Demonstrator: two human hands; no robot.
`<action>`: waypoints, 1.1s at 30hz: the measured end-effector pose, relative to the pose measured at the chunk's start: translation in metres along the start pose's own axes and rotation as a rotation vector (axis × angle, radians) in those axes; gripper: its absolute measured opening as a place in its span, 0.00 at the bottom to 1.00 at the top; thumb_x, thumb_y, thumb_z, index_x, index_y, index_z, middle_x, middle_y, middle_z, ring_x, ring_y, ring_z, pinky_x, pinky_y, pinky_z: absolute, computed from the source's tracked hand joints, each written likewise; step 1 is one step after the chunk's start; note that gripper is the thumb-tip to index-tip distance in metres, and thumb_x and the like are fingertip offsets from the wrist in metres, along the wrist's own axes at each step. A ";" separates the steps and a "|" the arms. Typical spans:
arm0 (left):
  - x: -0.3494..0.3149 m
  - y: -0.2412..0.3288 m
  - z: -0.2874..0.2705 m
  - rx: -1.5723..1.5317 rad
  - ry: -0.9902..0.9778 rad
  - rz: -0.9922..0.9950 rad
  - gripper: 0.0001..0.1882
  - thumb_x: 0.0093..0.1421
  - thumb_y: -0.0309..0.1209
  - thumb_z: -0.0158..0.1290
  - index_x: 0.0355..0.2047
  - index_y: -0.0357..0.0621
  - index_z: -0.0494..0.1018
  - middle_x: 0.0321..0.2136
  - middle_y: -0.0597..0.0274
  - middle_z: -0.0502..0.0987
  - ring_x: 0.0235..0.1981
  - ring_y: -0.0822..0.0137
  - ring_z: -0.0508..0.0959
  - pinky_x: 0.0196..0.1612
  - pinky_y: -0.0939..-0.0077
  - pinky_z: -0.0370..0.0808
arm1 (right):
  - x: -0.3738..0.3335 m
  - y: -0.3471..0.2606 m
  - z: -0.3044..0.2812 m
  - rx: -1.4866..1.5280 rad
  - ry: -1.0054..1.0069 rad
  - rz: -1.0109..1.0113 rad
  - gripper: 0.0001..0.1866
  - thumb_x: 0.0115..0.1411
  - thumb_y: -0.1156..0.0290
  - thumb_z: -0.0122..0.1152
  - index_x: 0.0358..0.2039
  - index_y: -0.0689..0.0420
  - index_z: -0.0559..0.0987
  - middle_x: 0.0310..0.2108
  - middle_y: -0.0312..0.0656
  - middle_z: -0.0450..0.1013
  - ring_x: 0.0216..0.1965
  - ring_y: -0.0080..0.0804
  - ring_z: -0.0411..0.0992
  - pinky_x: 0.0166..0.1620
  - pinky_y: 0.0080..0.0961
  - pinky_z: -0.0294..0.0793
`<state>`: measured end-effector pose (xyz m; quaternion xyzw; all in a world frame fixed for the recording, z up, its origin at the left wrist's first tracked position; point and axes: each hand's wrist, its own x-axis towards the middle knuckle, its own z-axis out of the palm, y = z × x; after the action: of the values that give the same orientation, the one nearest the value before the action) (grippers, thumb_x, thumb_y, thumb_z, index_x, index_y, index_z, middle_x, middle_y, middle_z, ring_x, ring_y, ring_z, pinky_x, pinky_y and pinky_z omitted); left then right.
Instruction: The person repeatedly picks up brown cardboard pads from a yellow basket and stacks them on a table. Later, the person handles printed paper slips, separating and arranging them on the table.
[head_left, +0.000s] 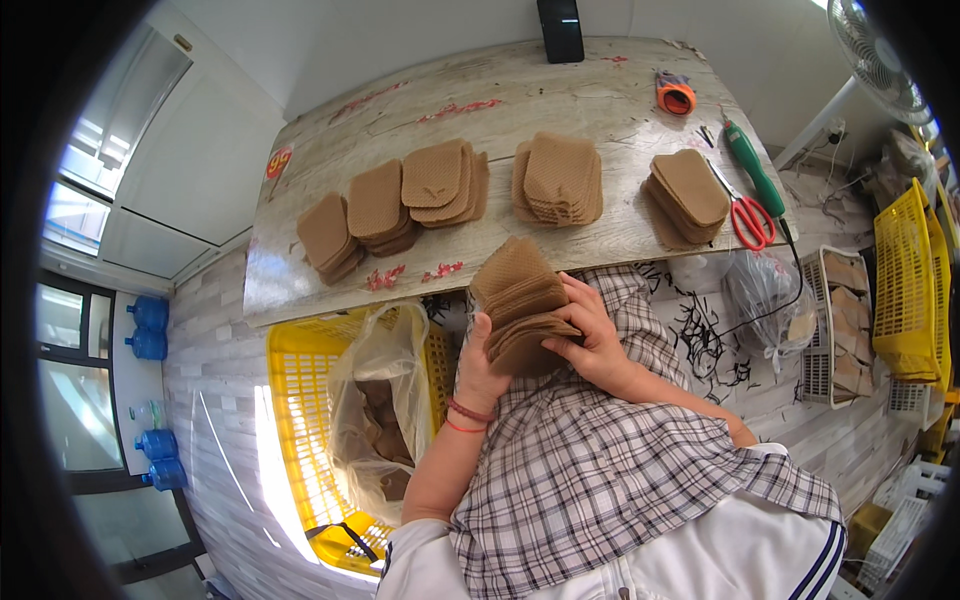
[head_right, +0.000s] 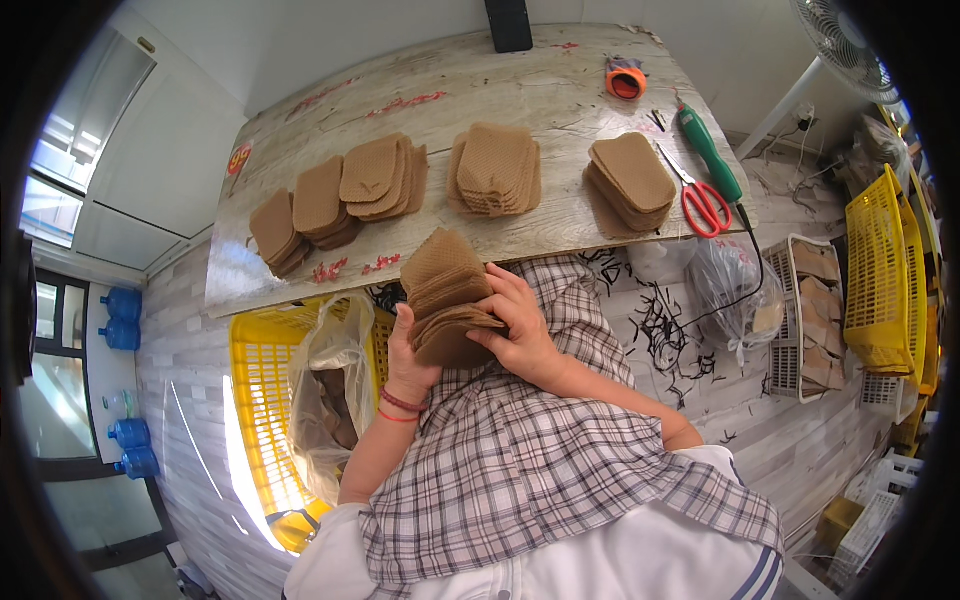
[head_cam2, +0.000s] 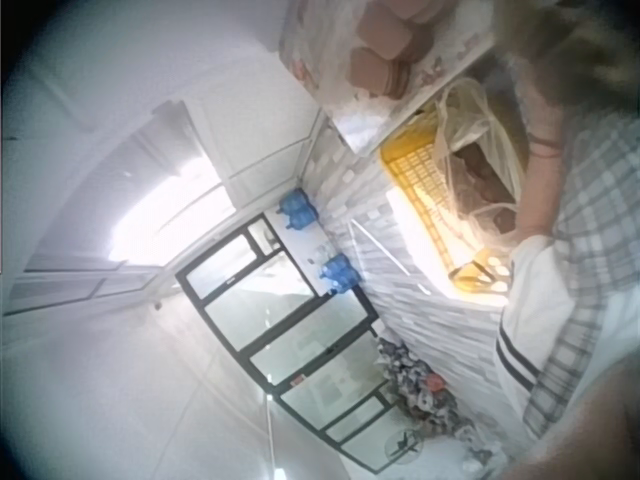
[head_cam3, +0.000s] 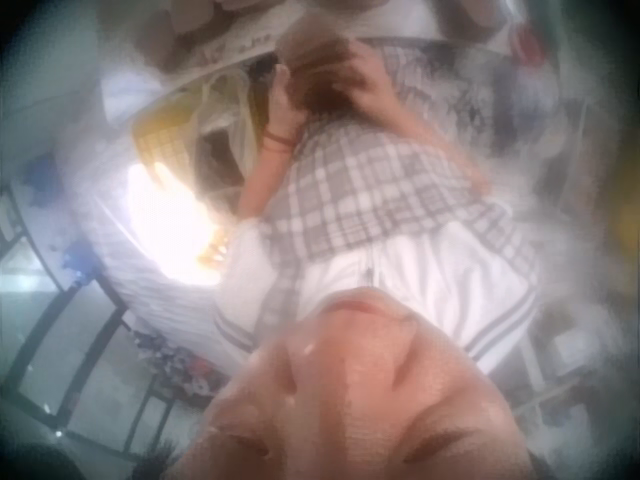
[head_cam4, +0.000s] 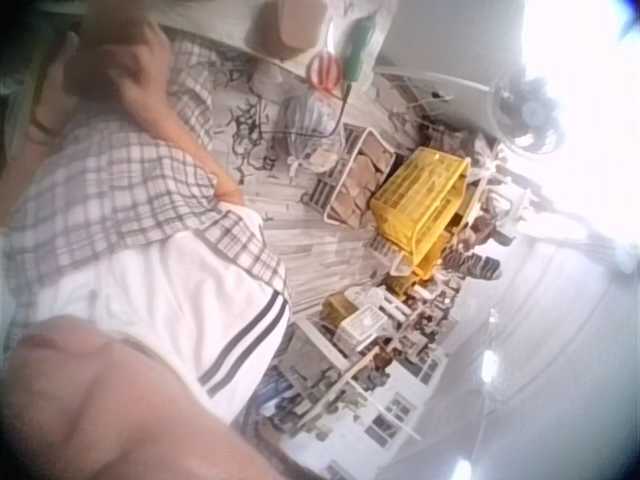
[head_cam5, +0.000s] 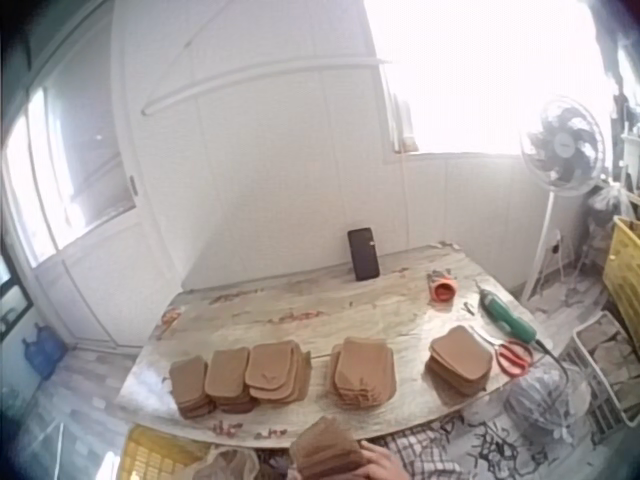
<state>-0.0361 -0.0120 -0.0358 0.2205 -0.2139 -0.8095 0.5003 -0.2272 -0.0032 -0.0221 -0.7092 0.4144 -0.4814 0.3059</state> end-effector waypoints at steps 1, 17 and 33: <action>0.002 0.004 0.005 -0.046 0.007 -0.018 0.31 0.68 0.49 0.43 0.61 0.36 0.60 0.56 0.52 0.69 0.56 0.58 0.71 0.56 0.64 0.72 | -0.001 0.001 0.001 -0.012 -0.002 -0.009 0.14 0.48 0.77 0.69 0.35 0.59 0.76 0.55 0.45 0.68 0.65 0.49 0.54 0.63 0.42 0.54; -0.015 0.042 -0.047 0.012 0.345 0.357 0.24 0.65 0.24 0.45 0.61 0.40 0.60 0.57 0.58 0.68 0.58 0.62 0.68 0.62 0.61 0.64 | -0.017 0.016 -0.039 1.017 0.275 0.589 0.32 0.54 0.68 0.67 0.57 0.63 0.67 0.51 0.42 0.72 0.52 0.33 0.70 0.57 0.31 0.67; -0.027 0.028 -0.178 0.826 0.704 0.290 0.22 0.63 0.24 0.44 0.58 0.33 0.63 0.55 0.49 0.71 0.56 0.55 0.70 0.58 0.66 0.66 | -0.019 0.025 -0.039 0.999 0.218 0.642 0.30 0.53 0.68 0.67 0.55 0.64 0.69 0.50 0.43 0.73 0.51 0.34 0.71 0.57 0.30 0.68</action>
<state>0.0966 -0.0217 -0.1607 0.6235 -0.3613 -0.4590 0.5197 -0.2748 0.0000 -0.0377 -0.2656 0.3606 -0.5713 0.6878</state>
